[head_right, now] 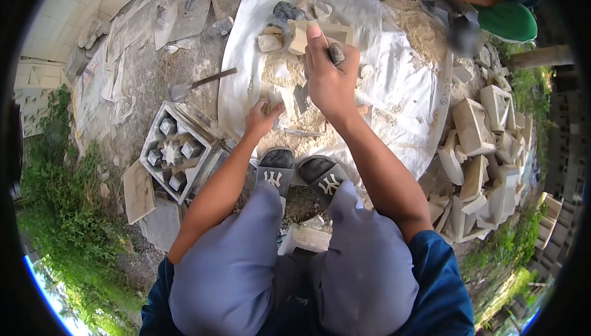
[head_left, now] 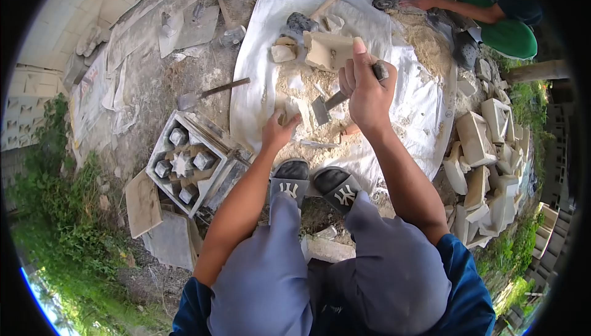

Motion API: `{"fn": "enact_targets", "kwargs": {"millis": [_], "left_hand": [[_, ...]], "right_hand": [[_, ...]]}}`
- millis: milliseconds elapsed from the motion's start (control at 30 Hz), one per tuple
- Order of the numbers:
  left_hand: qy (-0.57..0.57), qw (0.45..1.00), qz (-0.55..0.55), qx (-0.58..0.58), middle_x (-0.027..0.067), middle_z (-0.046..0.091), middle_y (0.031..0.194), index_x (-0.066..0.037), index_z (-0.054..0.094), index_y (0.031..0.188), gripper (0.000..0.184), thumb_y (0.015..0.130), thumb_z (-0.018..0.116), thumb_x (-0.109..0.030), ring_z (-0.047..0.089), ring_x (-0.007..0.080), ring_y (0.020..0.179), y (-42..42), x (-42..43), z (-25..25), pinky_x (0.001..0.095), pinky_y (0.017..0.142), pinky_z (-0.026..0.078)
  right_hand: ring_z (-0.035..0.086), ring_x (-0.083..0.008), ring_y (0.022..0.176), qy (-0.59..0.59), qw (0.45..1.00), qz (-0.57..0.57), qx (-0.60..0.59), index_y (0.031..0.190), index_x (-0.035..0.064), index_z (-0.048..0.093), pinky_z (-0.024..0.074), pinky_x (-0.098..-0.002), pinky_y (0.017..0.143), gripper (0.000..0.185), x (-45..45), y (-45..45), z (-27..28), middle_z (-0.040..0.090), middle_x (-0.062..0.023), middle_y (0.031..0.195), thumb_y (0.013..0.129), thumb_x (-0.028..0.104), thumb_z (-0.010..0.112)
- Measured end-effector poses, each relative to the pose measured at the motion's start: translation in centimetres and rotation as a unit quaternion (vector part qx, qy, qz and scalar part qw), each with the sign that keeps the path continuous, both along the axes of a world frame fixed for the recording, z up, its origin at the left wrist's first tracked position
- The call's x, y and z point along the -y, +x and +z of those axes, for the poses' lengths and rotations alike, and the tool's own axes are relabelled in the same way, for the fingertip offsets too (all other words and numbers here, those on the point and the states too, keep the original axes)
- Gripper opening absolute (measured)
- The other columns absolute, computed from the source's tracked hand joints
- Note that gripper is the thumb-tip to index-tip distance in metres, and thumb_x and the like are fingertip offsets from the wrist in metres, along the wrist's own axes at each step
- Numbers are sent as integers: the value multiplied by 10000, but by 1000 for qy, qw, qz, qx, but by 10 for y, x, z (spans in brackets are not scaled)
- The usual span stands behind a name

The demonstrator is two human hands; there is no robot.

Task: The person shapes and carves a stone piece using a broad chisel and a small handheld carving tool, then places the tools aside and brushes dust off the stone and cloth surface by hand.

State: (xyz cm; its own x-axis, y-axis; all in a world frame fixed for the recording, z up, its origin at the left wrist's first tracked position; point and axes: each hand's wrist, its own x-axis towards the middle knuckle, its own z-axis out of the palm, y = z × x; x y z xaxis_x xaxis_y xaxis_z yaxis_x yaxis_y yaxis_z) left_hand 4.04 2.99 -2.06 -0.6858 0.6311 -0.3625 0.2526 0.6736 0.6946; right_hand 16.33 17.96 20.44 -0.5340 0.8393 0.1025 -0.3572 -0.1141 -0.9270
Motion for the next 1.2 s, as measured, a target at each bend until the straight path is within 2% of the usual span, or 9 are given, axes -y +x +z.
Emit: {"fn": "enact_targets", "kwargs": {"millis": [133, 233, 367, 533, 667, 767, 900, 1100, 1200], "left_hand": [[22, 1000, -9, 6, 182, 700, 1007, -25, 625, 1147, 733, 785, 688, -659, 666, 347, 966, -1, 0, -2, 425, 855, 499], [-2, 1000, 6, -12, 181, 700, 1002, -24, 629, 1143, 724, 787, 689, -652, 670, 341, 955, 2, 0, 3, 421, 841, 502], [17, 1000, -6, 15, 201, 695, 1032, -33, 632, 1132, 694, 792, 689, -635, 658, 362, 1004, -1, -4, 10, 430, 862, 497], [-17, 1000, -4, 14, 230, 690, 1073, -32, 624, 1159, 702, 797, 680, -631, 646, 394, 1053, 0, 0, 4, 446, 897, 489], [6, 1000, 9, -7, 206, 693, 1019, -29, 635, 1139, 706, 786, 693, -638, 663, 354, 980, 0, 0, -8, 418, 849, 498], [8, 1000, 8, -18, 216, 688, 1048, -27, 628, 1167, 729, 784, 689, -644, 656, 370, 1004, 0, 3, -8, 427, 866, 495], [-3, 1000, 10, -14, 279, 644, 1170, 31, 593, 1228, 804, 782, 690, -631, 612, 409, 1123, 1, 0, 0, 447, 943, 476], [5, 999, 4, -32, 225, 677, 1077, -19, 623, 1158, 745, 788, 668, -664, 642, 384, 1047, 0, 0, -7, 438, 899, 484], [-3, 1000, 3, -3, 219, 684, 1051, -29, 635, 1130, 711, 794, 670, -653, 650, 378, 1021, 2, 0, 5, 428, 878, 489]], "right_hand": [[216, -51, 447, 14, 999, 7, -37, 608, 111, 372, 156, -273, 430, 475, -5, 4, 26, 286, 69, 517, 1051, 240, 485], [221, -53, 439, -11, 1000, 11, 2, 614, 114, 371, 157, -274, 425, 466, 4, -12, -62, 296, 65, 515, 1048, 232, 490], [222, -55, 437, -14, 999, 37, -8, 624, 114, 368, 159, -276, 422, 455, 5, -12, -68, 298, 63, 519, 1044, 228, 500], [223, -48, 436, -25, 998, -19, -53, 591, 139, 343, 150, -272, 425, 483, -18, -3, 13, 294, 64, 515, 1023, 230, 538], [224, -46, 445, -13, 996, -22, -88, 591, 143, 371, 162, -267, 431, 476, -23, -4, 20, 291, 71, 521, 1024, 249, 538], [244, -44, 462, 24, 998, -64, -15, 653, 123, 442, 185, -262, 434, 408, -1, -37, -83, 299, 77, 534, 1026, 254, 543], [242, -46, 449, -29, 999, -14, -36, 677, 125, 398, 181, -269, 425, 397, -17, -45, -69, 312, 75, 533, 1027, 245, 542], [217, -42, 448, 35, 997, -26, -70, 664, 123, 389, 163, -274, 423, 405, -32, -25, 29, 301, 75, 523, 1031, 226, 526], [216, -39, 453, 39, 996, -27, -75, 674, 122, 401, 163, -273, 424, 391, -30, -30, 7, 309, 77, 529, 1030, 224, 528]]}}
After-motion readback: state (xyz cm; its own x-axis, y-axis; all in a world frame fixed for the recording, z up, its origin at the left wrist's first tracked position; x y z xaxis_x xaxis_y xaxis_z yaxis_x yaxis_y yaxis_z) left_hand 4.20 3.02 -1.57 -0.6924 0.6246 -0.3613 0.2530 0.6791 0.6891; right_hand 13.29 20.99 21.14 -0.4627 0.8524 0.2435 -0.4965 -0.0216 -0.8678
